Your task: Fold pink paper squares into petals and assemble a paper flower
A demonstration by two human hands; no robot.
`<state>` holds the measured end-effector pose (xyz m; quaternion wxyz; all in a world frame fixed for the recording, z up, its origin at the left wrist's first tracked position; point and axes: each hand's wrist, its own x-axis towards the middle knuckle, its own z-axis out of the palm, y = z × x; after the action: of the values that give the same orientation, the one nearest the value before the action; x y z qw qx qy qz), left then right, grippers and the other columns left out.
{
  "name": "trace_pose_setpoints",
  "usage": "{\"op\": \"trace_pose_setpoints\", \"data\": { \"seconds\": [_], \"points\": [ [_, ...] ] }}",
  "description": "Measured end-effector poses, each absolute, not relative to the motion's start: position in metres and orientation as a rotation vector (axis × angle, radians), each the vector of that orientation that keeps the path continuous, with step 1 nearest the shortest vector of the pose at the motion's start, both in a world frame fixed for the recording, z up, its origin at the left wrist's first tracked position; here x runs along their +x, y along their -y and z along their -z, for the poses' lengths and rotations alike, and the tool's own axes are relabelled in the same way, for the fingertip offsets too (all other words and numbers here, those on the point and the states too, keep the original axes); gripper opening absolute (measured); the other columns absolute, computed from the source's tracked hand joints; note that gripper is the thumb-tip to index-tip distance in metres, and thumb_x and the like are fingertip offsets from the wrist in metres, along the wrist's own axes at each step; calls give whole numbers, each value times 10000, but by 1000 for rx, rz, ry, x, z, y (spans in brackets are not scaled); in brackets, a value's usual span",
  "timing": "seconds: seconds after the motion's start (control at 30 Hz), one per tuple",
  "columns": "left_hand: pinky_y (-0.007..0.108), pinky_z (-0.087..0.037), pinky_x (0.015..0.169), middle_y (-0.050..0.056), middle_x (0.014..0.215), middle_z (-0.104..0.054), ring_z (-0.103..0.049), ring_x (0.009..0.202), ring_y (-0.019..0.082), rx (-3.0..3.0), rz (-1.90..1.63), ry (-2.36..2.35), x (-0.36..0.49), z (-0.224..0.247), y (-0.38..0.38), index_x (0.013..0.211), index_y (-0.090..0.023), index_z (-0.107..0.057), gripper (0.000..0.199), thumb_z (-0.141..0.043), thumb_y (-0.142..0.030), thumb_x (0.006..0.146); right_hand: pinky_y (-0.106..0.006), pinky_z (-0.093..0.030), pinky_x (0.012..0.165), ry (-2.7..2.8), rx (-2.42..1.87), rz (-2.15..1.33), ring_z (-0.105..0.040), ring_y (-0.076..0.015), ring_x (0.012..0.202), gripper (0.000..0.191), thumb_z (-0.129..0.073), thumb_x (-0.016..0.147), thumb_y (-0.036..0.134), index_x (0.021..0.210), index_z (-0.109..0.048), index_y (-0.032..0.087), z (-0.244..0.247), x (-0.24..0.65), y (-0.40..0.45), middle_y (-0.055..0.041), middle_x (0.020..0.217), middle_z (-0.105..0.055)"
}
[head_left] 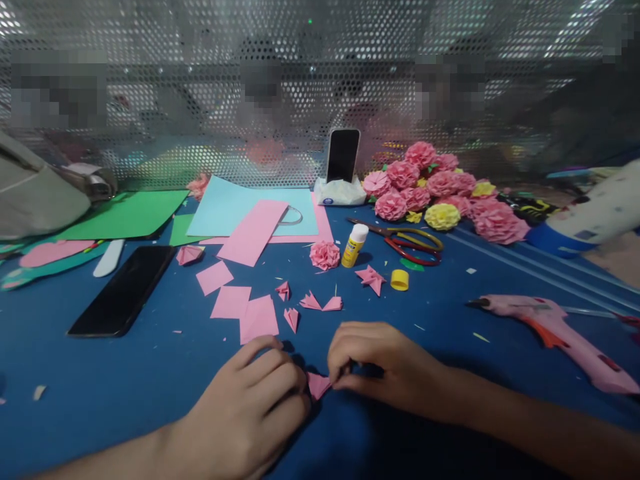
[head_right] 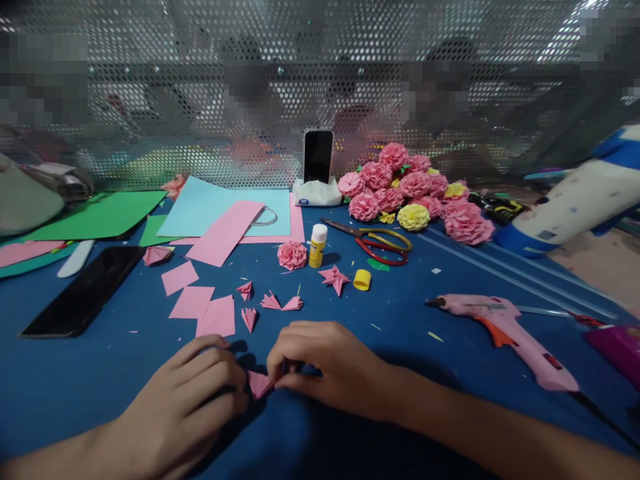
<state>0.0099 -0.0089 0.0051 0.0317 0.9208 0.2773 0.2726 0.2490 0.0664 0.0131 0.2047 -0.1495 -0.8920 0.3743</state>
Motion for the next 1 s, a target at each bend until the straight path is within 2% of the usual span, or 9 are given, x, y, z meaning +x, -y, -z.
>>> {"op": "trace_pose_setpoints", "data": {
  "seconds": [0.13, 0.23, 0.4, 0.57, 0.73, 0.83, 0.97, 1.0],
  "points": [
    [377, -426, 798, 68, 918, -607, -514, 821, 201, 2601, -813, -891, 6, -8, 7, 883, -155, -563, 255, -323, -90, 937, -269, -386, 771, 2566, -271, -699, -565, -132, 830, 317, -352, 1085, 296, 945, -619, 198, -10, 251, -64, -17, 902, -687],
    [333, -436, 801, 56, 985, -615, -533, 900, 191, 2438, -782, -873, 4, -12, 6, 934, -167, -560, 241, -349, -58, 897, -278, -375, 789, 2640, -229, -527, -551, -134, 864, 329, -289, 1094, 231, 981, -596, 203, -8, 253, -65, -9, 922, -689],
    [351, -458, 922, 80, 1098, -684, -595, 977, 193, 2671, -780, -710, 7, -14, 5, 1098, -110, -614, 300, -333, -88, 999, -284, -385, 818, 2614, -296, -730, -540, -151, 896, 173, -427, 974, 103, 966, -567, 205, -6, 256, -75, -12, 942, -663],
    [337, -426, 1038, 28, 1147, -715, -635, 1038, 169, 2952, -818, -641, 10, -9, 10, 1046, -132, -686, 364, -323, -128, 1064, -268, -400, 788, 2479, -403, -905, -548, -140, 840, 231, -431, 866, 23, 947, -564, 193, -10, 255, -79, -25, 905, -627],
    [302, -316, 1154, -41, 1129, -727, -635, 1045, 126, 2999, -804, -682, 11, -9, 11, 1079, -179, -711, 293, -421, -150, 1055, -262, -399, 771, 2464, -419, -943, -550, -139, 816, 244, -427, 841, 12, 916, -571, 194, -10, 255, -79, -19, 879, -629],
    [307, -292, 1173, -46, 1149, -722, -632, 1062, 126, 3049, -750, -698, 12, -8, 10, 1142, -190, -702, 347, -364, -152, 1071, -266, -396, 769, 2493, -418, -947, -555, -144, 820, 251, -429, 829, 12, 915, -578, 194, -9, 256, -80, -20, 880, -637],
    [309, -379, 1111, -42, 1081, -735, -659, 979, 126, 3170, -835, -651, 11, -6, 8, 1109, -212, -717, 412, -307, -172, 1085, -269, -395, 765, 2532, -400, -913, -556, -147, 826, 241, -422, 855, 24, 915, -584, 192, -7, 257, -80, -23, 885, -648],
    [311, -387, 1107, -40, 1116, -725, -653, 1007, 128, 3170, -729, -696, 11, -6, 8, 1133, -212, -707, 390, -321, -176, 1083, -270, -395, 766, 2536, -390, -905, -556, -146, 827, 243, -418, 861, 24, 915, -584, 192, -7, 257, -80, -22, 885, -650]
  ]
}}
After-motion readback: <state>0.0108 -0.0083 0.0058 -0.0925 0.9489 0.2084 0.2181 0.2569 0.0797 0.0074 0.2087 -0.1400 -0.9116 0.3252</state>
